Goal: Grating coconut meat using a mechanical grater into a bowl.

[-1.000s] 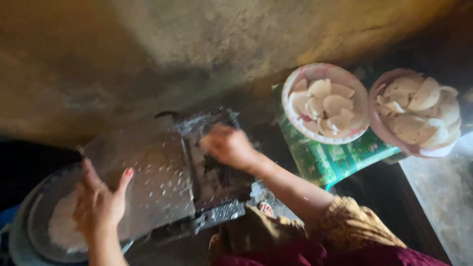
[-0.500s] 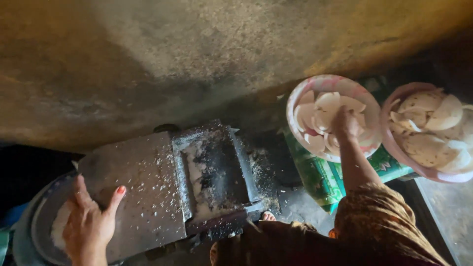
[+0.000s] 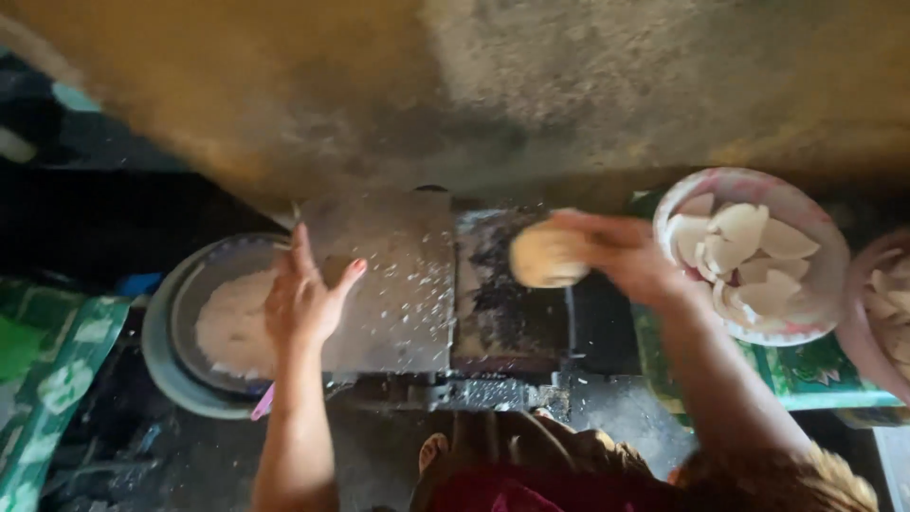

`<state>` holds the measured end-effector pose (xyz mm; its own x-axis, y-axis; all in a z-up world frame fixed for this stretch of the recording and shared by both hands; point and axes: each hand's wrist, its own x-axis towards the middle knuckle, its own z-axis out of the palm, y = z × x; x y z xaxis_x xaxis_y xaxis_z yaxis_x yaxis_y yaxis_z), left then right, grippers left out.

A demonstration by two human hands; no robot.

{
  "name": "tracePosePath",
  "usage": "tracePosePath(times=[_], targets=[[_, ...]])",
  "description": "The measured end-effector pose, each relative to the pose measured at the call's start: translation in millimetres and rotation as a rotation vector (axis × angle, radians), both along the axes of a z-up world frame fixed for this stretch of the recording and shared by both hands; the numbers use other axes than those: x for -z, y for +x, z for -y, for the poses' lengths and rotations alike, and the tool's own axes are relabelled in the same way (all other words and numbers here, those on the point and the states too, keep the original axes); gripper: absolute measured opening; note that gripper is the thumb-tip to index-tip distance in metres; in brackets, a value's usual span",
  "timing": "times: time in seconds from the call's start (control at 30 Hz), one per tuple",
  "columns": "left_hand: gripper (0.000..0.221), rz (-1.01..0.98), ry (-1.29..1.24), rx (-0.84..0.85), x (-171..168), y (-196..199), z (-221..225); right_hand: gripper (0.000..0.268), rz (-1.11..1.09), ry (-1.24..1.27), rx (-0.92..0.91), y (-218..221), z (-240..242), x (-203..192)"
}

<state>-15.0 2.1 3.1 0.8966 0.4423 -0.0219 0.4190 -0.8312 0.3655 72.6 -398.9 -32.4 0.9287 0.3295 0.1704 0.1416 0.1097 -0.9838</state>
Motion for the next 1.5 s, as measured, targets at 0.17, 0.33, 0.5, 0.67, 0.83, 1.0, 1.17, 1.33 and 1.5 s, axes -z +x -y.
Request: tracePosePath(times=[0.17,0.33,0.5,0.67,0.83,1.0,1.17,1.33,1.5], targets=[[0.097,-0.050,0.024,0.035,2,-4,-5,0.061,0.601,-0.898,-0.088,68,-74,112],[0.099,-0.050,0.077,0.047,18,-1,-13,0.047,0.416,-1.391,-0.052,42,-129,75],[0.099,-0.052,0.140,0.064,18,-2,-12,0.052,0.995,-1.460,0.135,61,-108,150],[0.098,-0.100,0.101,0.056,9,-1,-11,0.028,0.669,-1.719,-0.028,49,-131,104],[0.097,-0.113,0.069,0.055,12,0,-11,0.038,0.522,-1.761,-0.176,55,-133,111],[0.096,-0.123,0.086,0.059,13,0,-13,0.050,0.596,-1.664,-0.167,37,-123,93],[0.097,-0.090,0.090,0.071,6,-5,-9,0.059,0.905,-1.367,0.149,19,-83,55],[0.097,-0.081,0.081,0.068,7,-5,-9,0.053,0.523,-1.745,-0.206,-21,-106,12],[0.098,-0.091,0.040,0.066,6,-6,-10,0.055,0.503,-1.724,-0.265,-17,-117,73]])
